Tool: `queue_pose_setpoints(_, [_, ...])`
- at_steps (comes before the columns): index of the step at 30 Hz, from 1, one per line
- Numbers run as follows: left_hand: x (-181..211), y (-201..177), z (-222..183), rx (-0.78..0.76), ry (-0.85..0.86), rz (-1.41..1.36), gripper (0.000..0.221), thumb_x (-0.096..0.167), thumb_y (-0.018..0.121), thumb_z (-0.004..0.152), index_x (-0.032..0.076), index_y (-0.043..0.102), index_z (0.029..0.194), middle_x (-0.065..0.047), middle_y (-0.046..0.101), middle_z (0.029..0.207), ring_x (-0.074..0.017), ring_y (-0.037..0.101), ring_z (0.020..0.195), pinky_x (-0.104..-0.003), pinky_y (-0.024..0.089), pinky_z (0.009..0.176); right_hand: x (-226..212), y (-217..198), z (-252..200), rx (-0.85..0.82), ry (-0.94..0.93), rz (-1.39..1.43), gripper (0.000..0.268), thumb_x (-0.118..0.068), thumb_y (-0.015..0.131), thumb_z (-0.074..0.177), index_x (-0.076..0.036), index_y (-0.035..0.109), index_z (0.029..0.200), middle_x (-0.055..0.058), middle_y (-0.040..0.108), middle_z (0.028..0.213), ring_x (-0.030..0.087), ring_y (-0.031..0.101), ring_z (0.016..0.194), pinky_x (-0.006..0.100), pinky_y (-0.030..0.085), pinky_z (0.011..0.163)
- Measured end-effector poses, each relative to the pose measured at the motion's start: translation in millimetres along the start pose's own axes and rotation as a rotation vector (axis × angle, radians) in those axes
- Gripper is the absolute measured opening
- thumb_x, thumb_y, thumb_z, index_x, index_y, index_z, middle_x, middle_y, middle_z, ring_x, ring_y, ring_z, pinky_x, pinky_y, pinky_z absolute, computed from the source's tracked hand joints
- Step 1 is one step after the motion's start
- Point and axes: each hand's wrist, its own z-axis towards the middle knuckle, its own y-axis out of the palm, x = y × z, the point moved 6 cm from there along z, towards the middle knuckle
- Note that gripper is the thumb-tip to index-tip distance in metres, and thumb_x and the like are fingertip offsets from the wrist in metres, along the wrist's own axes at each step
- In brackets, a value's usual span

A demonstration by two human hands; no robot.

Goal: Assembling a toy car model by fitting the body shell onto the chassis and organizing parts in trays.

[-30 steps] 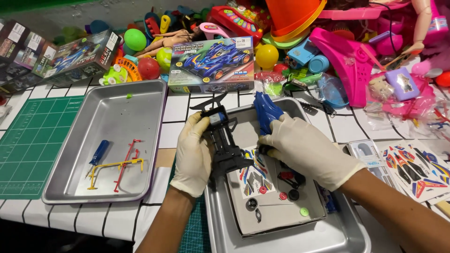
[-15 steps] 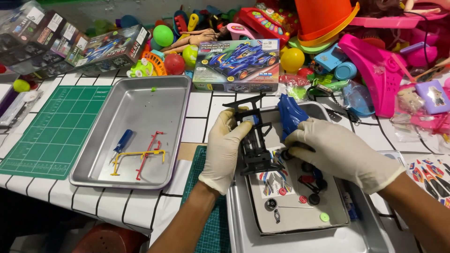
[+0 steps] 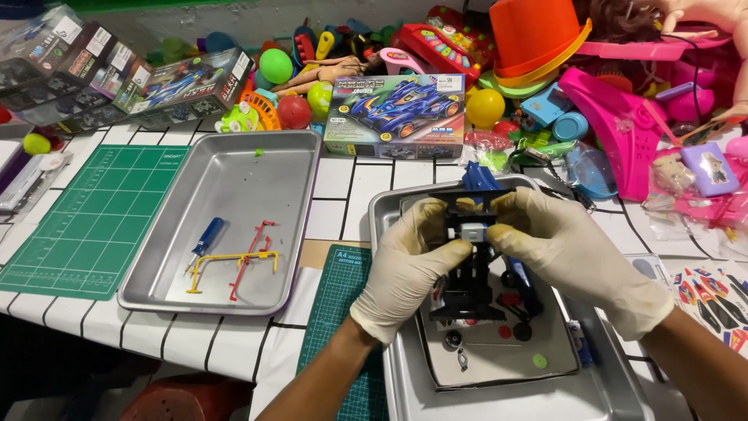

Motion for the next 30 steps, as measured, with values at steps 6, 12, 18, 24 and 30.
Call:
queue_pose_setpoints(6, [-3.3, 1.8, -3.2, -0.042, -0.069, 0.153, 0.054, 0.006, 0.077, 0.084, 0.005, 0.055, 0.133, -0.008, 0.067, 0.115, -0.0150, 0.064, 0.106, -0.029, 0.056, 0.097, -7.2, 10.7, -5.0, 0.051, 0.081, 0.190, 0.034, 0.000, 0.068, 0.087, 0.005, 0.074, 0.120, 0.014, 0.081, 0.115, 0.020, 0.072, 0.103, 0.035, 0.059, 0.092])
queue_pose_setpoints(12, [5.1, 7.0, -5.0, -0.086, -0.067, 0.319, 0.038, 0.017, 0.074, 0.088, 0.007, 0.062, 0.123, -0.002, 0.067, 0.112, -0.0117, 0.063, 0.106, -0.027, 0.052, 0.099, 9.0, 3.0, -1.3, 0.082, -0.006, 0.232, 0.028, 0.002, 0.068, 0.088, 0.005, 0.071, 0.116, 0.015, 0.077, 0.109, 0.021, 0.070, 0.099, 0.034, 0.058, 0.089])
queue_pose_setpoints(18, [7.8, 10.9, -6.0, -0.085, -0.095, 0.395, 0.026, 0.015, 0.071, 0.091, 0.007, 0.068, 0.115, 0.001, 0.068, 0.102, -0.0077, 0.060, 0.096, -0.025, 0.052, 0.087, 8.3, 6.3, -0.3, 0.085, -0.074, 0.145, 0.029, -0.004, 0.069, 0.089, 0.003, 0.070, 0.117, 0.013, 0.078, 0.112, 0.019, 0.071, 0.105, 0.033, 0.058, 0.094])
queue_pose_setpoints(24, [-6.8, 3.3, 0.2, 0.124, -0.166, 0.382, 0.025, 0.016, 0.086, 0.080, 0.008, 0.078, 0.102, -0.005, 0.078, 0.088, -0.0098, 0.067, 0.085, -0.032, 0.059, 0.082, 2.4, 1.3, 4.4, 0.006, -0.114, -0.126, 0.034, -0.031, 0.074, 0.089, -0.009, 0.080, 0.115, 0.009, 0.081, 0.082, 0.015, 0.066, 0.081, 0.037, 0.060, 0.078])
queue_pose_setpoints(30, [0.0, -6.4, 4.9, 0.234, -0.113, 0.331, 0.033, 0.018, 0.083, 0.084, 0.005, 0.074, 0.113, -0.011, 0.078, 0.102, -0.0171, 0.065, 0.096, -0.041, 0.058, 0.093, -13.2, -9.7, 7.0, 0.078, -0.217, -0.325, 0.025, -0.023, 0.069, 0.095, -0.008, 0.077, 0.114, 0.011, 0.078, 0.085, 0.019, 0.067, 0.077, 0.038, 0.057, 0.077])
